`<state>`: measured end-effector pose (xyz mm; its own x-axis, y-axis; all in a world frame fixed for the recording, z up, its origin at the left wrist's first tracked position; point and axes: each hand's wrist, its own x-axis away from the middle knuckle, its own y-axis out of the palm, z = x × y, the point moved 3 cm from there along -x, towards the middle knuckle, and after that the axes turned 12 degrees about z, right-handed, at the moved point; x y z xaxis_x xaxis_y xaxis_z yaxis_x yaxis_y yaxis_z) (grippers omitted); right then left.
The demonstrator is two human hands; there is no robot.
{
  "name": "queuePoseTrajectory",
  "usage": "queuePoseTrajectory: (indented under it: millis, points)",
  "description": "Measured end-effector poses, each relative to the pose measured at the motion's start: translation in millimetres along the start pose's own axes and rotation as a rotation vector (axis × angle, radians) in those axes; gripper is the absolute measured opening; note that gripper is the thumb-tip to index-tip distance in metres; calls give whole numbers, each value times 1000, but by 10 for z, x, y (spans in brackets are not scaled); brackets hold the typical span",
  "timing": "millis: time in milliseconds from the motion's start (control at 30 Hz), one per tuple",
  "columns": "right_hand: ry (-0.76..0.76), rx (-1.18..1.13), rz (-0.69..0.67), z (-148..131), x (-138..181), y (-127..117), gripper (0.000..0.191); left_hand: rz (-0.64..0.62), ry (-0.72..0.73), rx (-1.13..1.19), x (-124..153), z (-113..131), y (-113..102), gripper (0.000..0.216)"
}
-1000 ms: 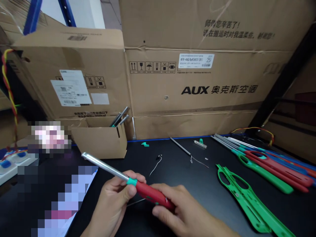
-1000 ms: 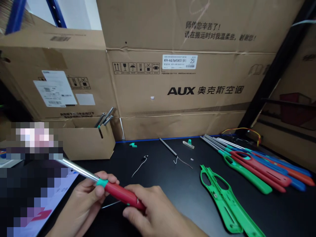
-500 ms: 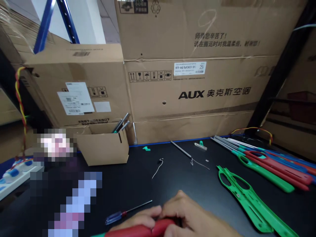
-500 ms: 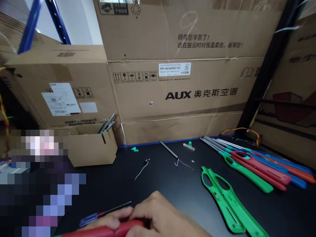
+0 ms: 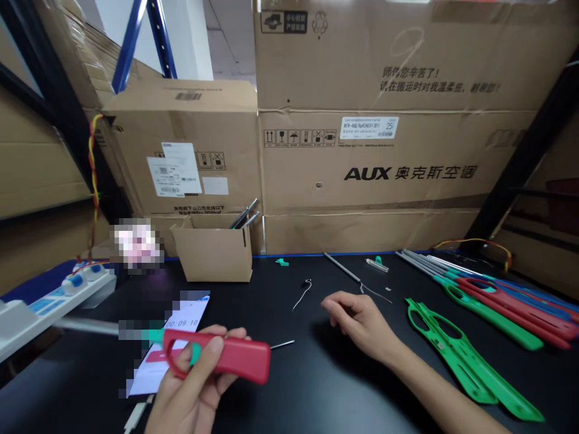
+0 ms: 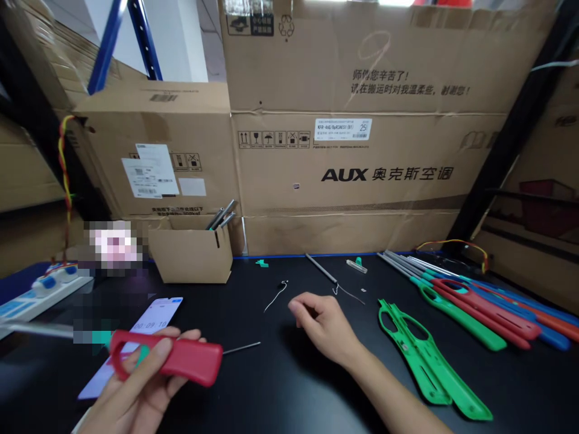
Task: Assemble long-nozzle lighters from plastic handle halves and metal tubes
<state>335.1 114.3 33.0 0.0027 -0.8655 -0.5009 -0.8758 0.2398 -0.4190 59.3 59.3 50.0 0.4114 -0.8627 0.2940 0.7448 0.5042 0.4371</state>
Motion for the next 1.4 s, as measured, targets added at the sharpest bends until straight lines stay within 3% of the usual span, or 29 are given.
queuePoseTrajectory:
  millis: [67,167,233,367,467,667,800,900,1000,1100,1233,1300,1400]
  points:
    - [-93,-6,-75,-107,64,59,35,-59,14,-39,-32,-43,151,38]
    - [-336,48,-192,-287,175,174,66,-102,48,-79,-40,-161,422,31]
    - [-440,86,-222,-356,223,236,59,-134,39,-89,-28,-249,596,34]
    - [-327,70,-166,-319,195,237,37,-313,3,-90,-57,-346,808,49]
    - [-174,-26,-158,-229,162,217,29,-419,41,-159,-160,-352,815,46]
    - [93,-351,-340,-118,167,356,42,-350,156,-217,-283,-374,723,38]
    - [188,-496,-420,-165,174,382,37,-295,135,-205,-249,-423,727,41]
    - [219,-553,-408,-197,184,366,29,-273,107,-155,-233,-410,741,40]
    - [225,-572,-294,-179,163,312,30,-136,108,-17,-302,-294,710,31]
    - [227,-595,0,-93,73,150,32,46,171,139,-426,-70,639,8]
    - [247,-638,444,70,-56,-144,29,187,251,335,-524,238,557,25]
    - [275,-665,559,126,-94,-233,26,225,279,384,-534,355,534,27]
    - [324,-707,626,153,-118,-282,20,304,343,429,-545,526,476,32]
